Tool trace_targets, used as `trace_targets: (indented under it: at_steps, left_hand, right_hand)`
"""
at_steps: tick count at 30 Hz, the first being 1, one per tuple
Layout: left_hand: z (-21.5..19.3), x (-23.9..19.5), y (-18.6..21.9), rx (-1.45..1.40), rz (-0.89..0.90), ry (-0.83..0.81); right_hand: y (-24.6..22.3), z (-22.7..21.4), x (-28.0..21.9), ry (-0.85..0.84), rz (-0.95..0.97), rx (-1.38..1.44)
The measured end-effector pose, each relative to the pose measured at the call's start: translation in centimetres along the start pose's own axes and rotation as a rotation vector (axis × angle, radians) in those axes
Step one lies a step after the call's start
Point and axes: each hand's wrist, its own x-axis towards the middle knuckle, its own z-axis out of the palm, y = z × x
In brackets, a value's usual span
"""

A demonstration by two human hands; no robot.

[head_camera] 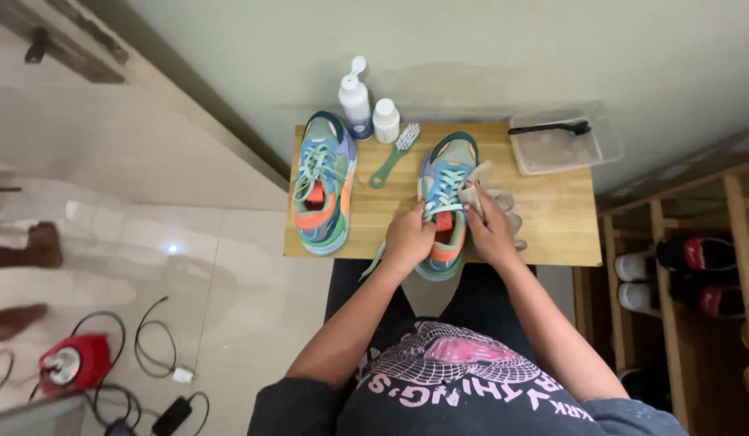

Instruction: The person wipes the exterior of a pair of colorful sneakers with a cloth on a wooden table. They rotate the shoes to clean different sides and wipe around the laces and upper surfaces.

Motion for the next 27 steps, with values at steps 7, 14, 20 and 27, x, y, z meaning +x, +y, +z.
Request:
trace_targets:
  at_steps: [7,14,20,27]
  left_hand:
    - [1.2,1.0,-1.1,0.072,-0.018,0.028]
    - [0.7,0.7,-0.8,0.054,-0.073,0.002]
    - [1.3,1.5,-1.7,0.111,-0.025,-0.004]
    - [1.1,0.8,-1.0,0.104,0.01,-0.014]
  right_hand:
    - [5.1,1.3,-7.3,0.115,0.105,-0.05]
    - [7.1,-5.2,-6.4,0.032,0.232,0.293]
    - [1.1,-0.8,4.3,0.112,-0.246,0.066]
    - [2.0,2.7,11.5,-0.152,-0.328,-0.469]
